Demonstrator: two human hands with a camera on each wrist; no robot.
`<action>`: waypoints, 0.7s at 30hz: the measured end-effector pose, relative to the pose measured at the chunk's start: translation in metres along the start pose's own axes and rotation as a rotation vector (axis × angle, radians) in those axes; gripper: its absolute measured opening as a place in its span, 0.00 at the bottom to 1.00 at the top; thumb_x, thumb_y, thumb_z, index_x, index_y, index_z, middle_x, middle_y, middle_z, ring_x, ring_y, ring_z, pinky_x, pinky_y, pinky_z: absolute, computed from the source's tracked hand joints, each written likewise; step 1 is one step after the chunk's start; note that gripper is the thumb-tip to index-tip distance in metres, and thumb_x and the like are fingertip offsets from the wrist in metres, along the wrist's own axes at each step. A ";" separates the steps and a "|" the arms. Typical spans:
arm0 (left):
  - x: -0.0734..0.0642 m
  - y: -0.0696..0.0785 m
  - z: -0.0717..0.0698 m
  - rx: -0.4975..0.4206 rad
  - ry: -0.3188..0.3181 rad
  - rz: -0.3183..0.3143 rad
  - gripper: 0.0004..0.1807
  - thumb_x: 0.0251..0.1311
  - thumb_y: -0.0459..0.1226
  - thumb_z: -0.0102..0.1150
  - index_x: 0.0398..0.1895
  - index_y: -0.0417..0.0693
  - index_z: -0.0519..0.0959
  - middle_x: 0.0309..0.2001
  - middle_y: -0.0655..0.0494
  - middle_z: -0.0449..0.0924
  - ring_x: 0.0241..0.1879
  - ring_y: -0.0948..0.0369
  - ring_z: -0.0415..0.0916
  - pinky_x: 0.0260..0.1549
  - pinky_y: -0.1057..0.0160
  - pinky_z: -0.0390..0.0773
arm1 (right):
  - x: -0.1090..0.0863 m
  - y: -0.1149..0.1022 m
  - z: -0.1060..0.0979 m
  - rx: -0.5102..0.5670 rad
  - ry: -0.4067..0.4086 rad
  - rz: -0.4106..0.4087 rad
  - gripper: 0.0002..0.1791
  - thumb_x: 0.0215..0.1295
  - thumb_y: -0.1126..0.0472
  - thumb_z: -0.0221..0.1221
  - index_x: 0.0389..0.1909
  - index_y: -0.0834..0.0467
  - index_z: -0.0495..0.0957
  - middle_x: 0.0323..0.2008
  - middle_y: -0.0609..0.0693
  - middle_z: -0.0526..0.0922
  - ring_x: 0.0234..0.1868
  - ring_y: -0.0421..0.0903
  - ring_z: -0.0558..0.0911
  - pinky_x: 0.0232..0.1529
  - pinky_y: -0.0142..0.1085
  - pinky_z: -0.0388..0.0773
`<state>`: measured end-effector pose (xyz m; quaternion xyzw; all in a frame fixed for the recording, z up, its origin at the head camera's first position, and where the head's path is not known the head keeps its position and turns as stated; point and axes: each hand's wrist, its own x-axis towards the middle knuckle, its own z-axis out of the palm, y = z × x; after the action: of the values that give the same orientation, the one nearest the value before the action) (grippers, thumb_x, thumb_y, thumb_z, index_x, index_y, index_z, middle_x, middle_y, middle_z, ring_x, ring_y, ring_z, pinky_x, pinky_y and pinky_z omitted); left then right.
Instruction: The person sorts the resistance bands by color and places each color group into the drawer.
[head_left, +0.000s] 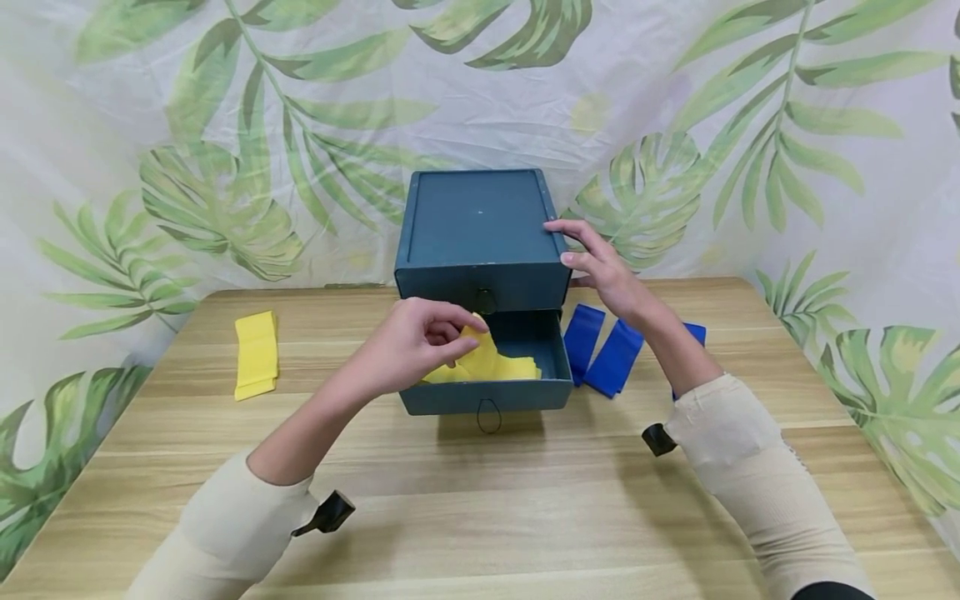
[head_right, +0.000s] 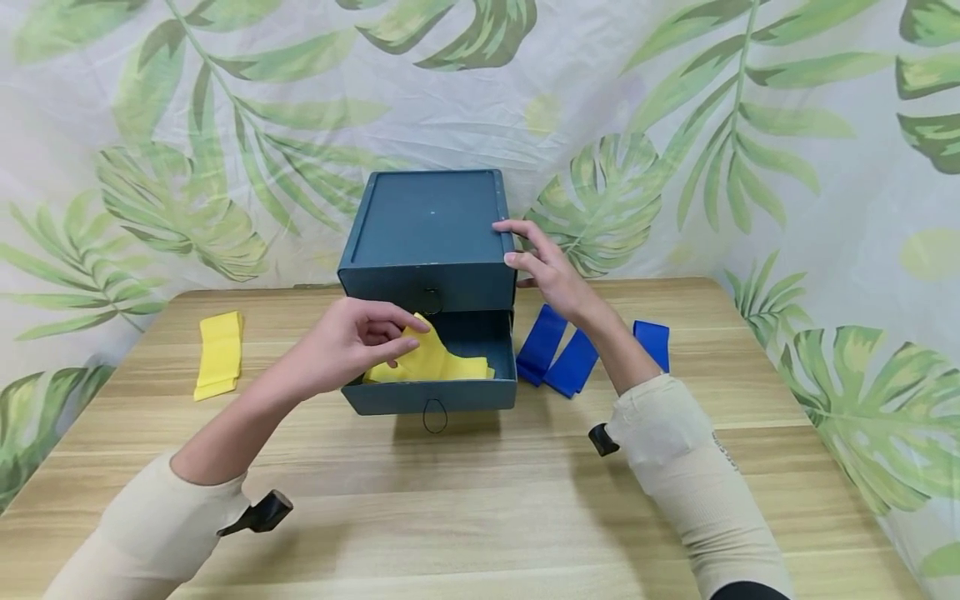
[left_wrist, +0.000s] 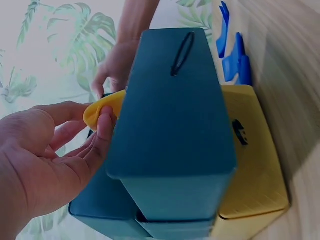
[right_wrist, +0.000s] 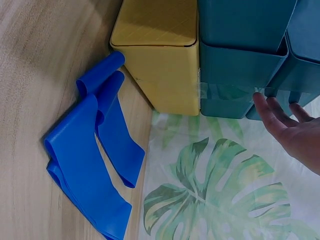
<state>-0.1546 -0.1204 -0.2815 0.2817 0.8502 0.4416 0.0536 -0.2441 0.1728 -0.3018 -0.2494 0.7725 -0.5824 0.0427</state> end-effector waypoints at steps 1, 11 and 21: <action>-0.001 -0.001 0.000 0.006 0.001 -0.003 0.10 0.68 0.30 0.65 0.50 0.36 0.87 0.33 0.50 0.87 0.28 0.49 0.82 0.29 0.63 0.81 | 0.000 0.000 0.000 0.000 0.001 0.001 0.32 0.75 0.53 0.44 0.78 0.57 0.59 0.82 0.55 0.49 0.73 0.63 0.64 0.67 0.68 0.64; -0.006 -0.014 -0.002 0.094 0.020 0.021 0.11 0.66 0.26 0.65 0.50 0.34 0.86 0.41 0.46 0.86 0.27 0.55 0.77 0.28 0.66 0.79 | -0.001 0.000 0.000 0.002 0.002 0.011 0.32 0.75 0.54 0.44 0.78 0.57 0.59 0.82 0.55 0.49 0.72 0.63 0.64 0.67 0.68 0.64; -0.006 -0.017 0.003 0.271 0.000 0.012 0.10 0.66 0.28 0.66 0.49 0.35 0.86 0.41 0.47 0.82 0.31 0.59 0.78 0.33 0.61 0.81 | 0.000 -0.001 0.001 0.008 0.001 0.008 0.32 0.75 0.54 0.44 0.79 0.57 0.58 0.82 0.55 0.48 0.73 0.63 0.64 0.67 0.69 0.63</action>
<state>-0.1564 -0.1294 -0.2974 0.2913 0.9004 0.3230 0.0124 -0.2434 0.1720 -0.3010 -0.2457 0.7713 -0.5854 0.0456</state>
